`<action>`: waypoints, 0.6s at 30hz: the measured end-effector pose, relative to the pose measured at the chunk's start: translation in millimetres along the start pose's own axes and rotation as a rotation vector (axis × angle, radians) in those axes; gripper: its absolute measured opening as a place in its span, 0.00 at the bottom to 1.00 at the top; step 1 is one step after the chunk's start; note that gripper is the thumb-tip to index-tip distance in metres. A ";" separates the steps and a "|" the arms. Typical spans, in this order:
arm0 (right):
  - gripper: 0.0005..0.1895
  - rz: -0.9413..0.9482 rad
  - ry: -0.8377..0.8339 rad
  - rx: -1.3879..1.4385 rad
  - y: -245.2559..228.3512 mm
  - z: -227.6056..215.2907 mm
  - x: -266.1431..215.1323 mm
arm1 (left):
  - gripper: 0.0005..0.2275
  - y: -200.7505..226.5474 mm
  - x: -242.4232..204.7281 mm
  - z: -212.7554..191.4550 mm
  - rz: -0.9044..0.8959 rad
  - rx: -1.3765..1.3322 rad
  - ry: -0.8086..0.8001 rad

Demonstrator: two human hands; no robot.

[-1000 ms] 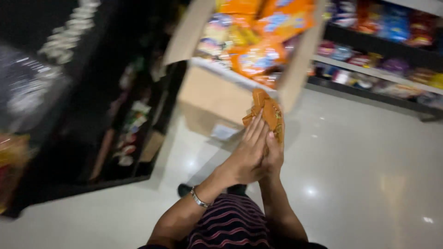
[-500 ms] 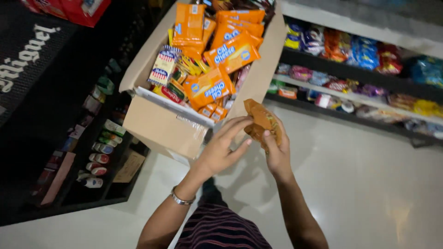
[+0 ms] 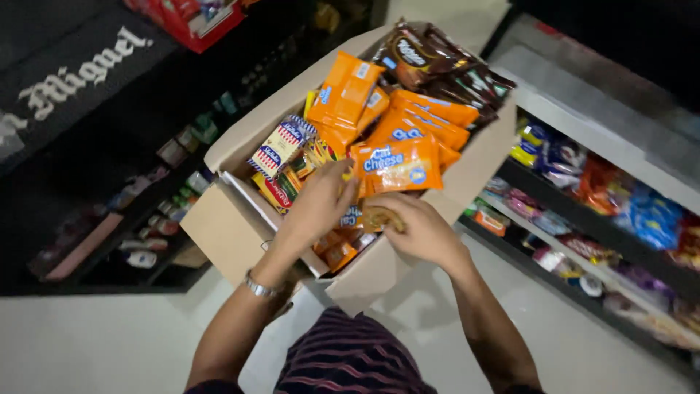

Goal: Stocking a counter with packaged snacks from a cardboard box while wiping each package with a cloth.

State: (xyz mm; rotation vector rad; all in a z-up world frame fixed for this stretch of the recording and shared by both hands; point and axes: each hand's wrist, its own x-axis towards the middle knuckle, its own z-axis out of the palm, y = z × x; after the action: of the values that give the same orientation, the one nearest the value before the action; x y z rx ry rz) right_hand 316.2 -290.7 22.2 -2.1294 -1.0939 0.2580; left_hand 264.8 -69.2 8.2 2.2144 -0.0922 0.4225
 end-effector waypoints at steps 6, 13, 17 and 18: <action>0.26 0.087 -0.282 -0.240 20.7 -14.6 33.3 | 0.09 -64.0 34.1 49.5 -0.231 0.239 -0.084; 0.29 -0.180 -0.172 -0.111 83.4 -47.2 51.2 | 0.24 -68.9 54.9 72.4 -0.486 0.096 0.023; 0.26 -0.093 -0.213 0.084 87.1 -69.0 64.4 | 0.35 -51.8 62.6 81.4 -0.626 0.056 0.140; 0.24 -0.052 -0.211 0.124 88.7 -74.4 67.9 | 0.40 -37.6 68.5 76.7 -0.714 0.015 0.111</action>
State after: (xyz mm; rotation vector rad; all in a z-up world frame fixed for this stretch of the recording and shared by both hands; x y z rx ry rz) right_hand 449.0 -310.0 25.3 -1.9944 -1.2177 0.5220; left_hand 357.7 -99.3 -41.4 2.0633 0.7390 0.1409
